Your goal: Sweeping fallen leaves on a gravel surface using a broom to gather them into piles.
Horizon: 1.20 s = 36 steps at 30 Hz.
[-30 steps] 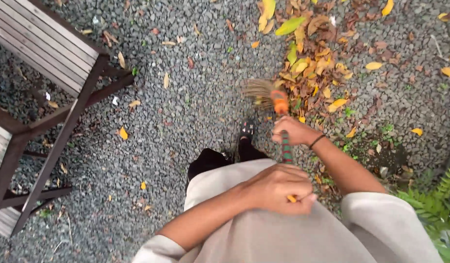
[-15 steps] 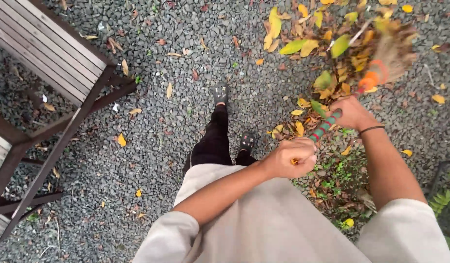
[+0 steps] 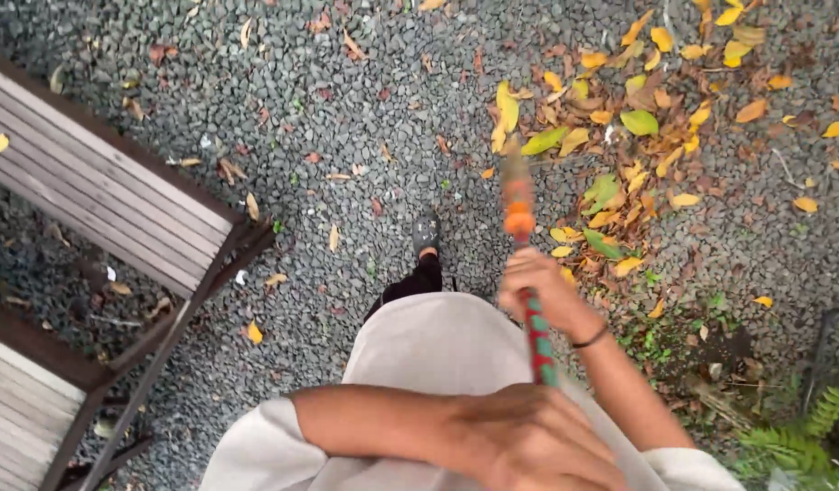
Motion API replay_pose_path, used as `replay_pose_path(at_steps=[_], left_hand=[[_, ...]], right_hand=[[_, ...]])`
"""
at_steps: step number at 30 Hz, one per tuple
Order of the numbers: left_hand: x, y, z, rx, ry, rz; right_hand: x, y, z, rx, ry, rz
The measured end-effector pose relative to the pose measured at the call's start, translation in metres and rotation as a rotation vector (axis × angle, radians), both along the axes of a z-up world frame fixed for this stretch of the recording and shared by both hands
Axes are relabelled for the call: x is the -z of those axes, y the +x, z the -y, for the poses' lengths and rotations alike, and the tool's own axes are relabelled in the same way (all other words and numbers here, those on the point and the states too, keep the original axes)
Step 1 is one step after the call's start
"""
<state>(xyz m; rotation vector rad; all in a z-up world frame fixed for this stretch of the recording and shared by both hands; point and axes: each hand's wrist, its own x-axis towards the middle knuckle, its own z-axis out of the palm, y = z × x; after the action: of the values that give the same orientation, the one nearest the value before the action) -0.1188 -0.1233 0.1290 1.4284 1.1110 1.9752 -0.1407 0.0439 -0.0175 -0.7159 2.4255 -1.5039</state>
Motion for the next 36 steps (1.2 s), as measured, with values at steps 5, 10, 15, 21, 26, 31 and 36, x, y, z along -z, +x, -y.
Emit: replay_pose_path(at_steps=[5, 10, 15, 21, 26, 31, 36], left_hand=[[0.005, -0.034, 0.006, -0.316, -0.161, -0.132], [0.04, -0.084, -0.005, -0.389, -0.23, -0.106], [0.089, -0.116, -0.017, -0.41, -0.206, -0.107], [0.08, -0.132, -0.019, -0.527, -0.121, -0.08], [0.124, -0.133, -0.016, -0.596, -0.085, 0.127], [0.076, -0.137, -0.036, -0.547, -0.05, 0.008], [-0.009, -0.133, -0.05, -0.38, -0.084, -0.121]], right_hand=[[0.03, -0.043, 0.082, -0.013, -0.329, 0.153], [0.147, -0.067, 0.044, -0.054, -0.17, 0.206], [0.179, -0.105, -0.03, -0.024, -0.118, 0.298], [0.149, -0.136, -0.049, -0.074, 0.011, 0.3], [0.177, -0.147, -0.124, 0.055, 0.385, 0.246], [0.149, -0.149, -0.146, 0.096, 0.33, 0.125], [0.065, -0.155, -0.059, -0.006, -0.061, 0.078]])
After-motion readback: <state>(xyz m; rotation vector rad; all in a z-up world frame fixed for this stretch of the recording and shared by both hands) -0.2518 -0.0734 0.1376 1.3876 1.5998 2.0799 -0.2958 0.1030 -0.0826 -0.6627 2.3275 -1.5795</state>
